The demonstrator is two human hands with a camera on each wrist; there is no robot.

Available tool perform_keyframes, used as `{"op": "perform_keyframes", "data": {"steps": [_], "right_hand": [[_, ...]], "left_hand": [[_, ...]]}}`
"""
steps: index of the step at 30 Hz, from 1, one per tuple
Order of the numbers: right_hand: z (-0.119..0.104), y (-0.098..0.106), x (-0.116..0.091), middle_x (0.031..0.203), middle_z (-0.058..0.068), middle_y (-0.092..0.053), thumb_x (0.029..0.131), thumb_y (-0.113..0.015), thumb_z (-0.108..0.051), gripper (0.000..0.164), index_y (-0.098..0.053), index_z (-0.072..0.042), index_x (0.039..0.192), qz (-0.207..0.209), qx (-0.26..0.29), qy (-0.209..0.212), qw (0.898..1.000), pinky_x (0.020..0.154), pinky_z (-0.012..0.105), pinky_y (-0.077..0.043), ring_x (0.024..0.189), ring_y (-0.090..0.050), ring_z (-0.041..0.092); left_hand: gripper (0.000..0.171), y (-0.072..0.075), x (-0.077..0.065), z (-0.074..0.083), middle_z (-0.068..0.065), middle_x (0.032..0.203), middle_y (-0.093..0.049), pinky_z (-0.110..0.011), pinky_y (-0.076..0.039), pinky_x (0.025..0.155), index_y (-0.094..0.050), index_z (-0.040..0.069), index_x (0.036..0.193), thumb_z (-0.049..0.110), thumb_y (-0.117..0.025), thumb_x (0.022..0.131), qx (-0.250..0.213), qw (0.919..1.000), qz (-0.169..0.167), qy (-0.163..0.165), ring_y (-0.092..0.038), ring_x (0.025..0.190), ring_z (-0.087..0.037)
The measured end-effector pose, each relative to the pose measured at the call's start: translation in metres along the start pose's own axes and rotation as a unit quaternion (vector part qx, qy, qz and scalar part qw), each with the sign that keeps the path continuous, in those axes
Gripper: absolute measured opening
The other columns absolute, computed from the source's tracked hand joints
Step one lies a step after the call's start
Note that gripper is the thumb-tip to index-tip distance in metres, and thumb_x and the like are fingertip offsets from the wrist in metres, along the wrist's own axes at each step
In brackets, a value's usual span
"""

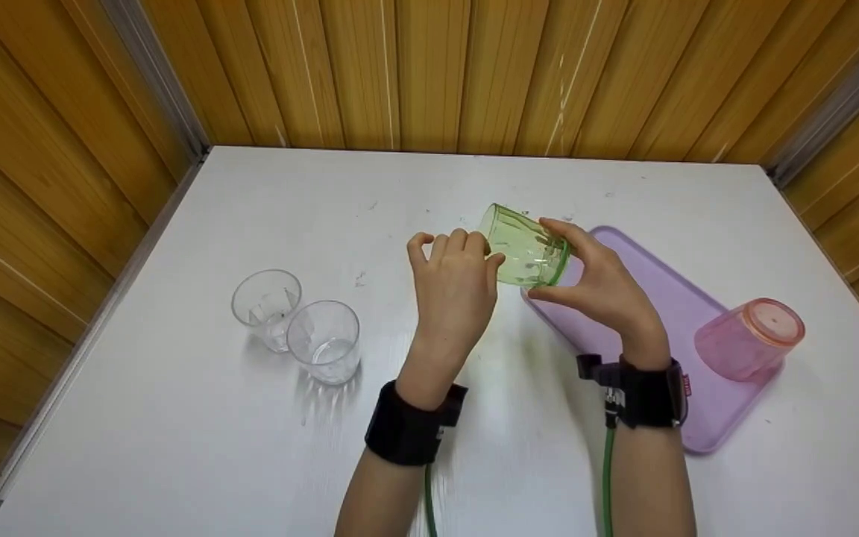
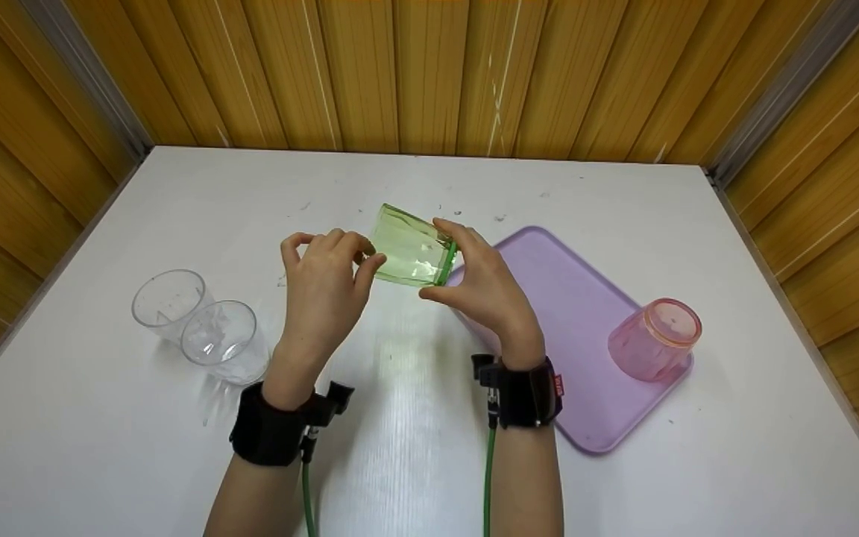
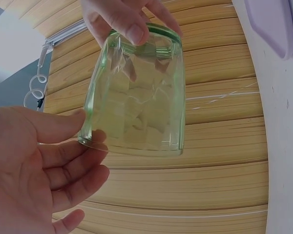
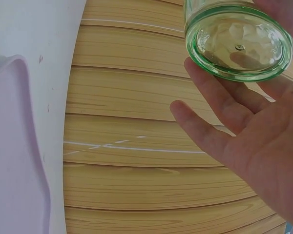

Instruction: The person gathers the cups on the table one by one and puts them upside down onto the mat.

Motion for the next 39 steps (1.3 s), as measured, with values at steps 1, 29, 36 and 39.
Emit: {"op": "perform_keyframes", "data": {"steps": [1,29,36,39], "right_hand": [[0.0001,0.0000,0.0000,0.134,0.009,-0.046,0.065,-0.082,-0.013,0.084,-0.039,-0.012,0.137,0.000,0.001,0.000,1.000,0.100,0.048,-0.031,0.122,-0.042,0.027],[0.0010,0.0019,-0.0010,0.134,0.008,-0.046,0.066,-0.081,-0.015,0.081,-0.041,-0.012,0.135,0.006,-0.004,0.009,1.000,0.101,0.049,-0.031,0.125,-0.041,0.028],[0.0005,0.0032,-0.0013,0.134,0.009,-0.046,0.066,-0.081,-0.019,0.080,-0.042,-0.013,0.135,0.006,0.000,0.009,1.000,0.101,0.050,-0.030,0.124,-0.041,0.027],[0.0001,0.0036,-0.0014,0.133,0.009,-0.046,0.066,-0.081,-0.019,0.079,-0.042,-0.014,0.135,0.007,0.002,0.007,1.000,0.101,0.050,-0.030,0.124,-0.041,0.028]], "left_hand": [[0.017,-0.0001,-0.0001,-0.0001,0.003,0.074,-0.059,-0.040,-0.027,0.092,-0.061,0.015,0.079,0.032,-0.064,0.083,0.001,1.0000,-0.001,0.000,-0.057,0.078,-0.015],[0.021,-0.0031,-0.0009,-0.0030,0.001,0.074,-0.060,-0.040,-0.028,0.091,-0.062,0.014,0.080,0.034,-0.061,0.084,0.039,0.9989,-0.023,0.010,-0.058,0.080,-0.017],[0.022,-0.0043,-0.0007,-0.0035,0.001,0.075,-0.061,-0.040,-0.028,0.090,-0.064,0.013,0.082,0.034,-0.061,0.084,0.042,0.9987,-0.027,0.013,-0.059,0.079,-0.017],[0.022,-0.0056,-0.0004,-0.0038,0.000,0.076,-0.061,-0.040,-0.028,0.090,-0.064,0.012,0.083,0.034,-0.061,0.084,0.042,0.9986,-0.030,0.015,-0.059,0.080,-0.017]]}}
Point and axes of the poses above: each hand's wrist, its own x-axis towards the middle knuckle, its own y-axis out of the back of the hand, z = x × y, the point moved 4 cm from there along x, towards the middle knuckle
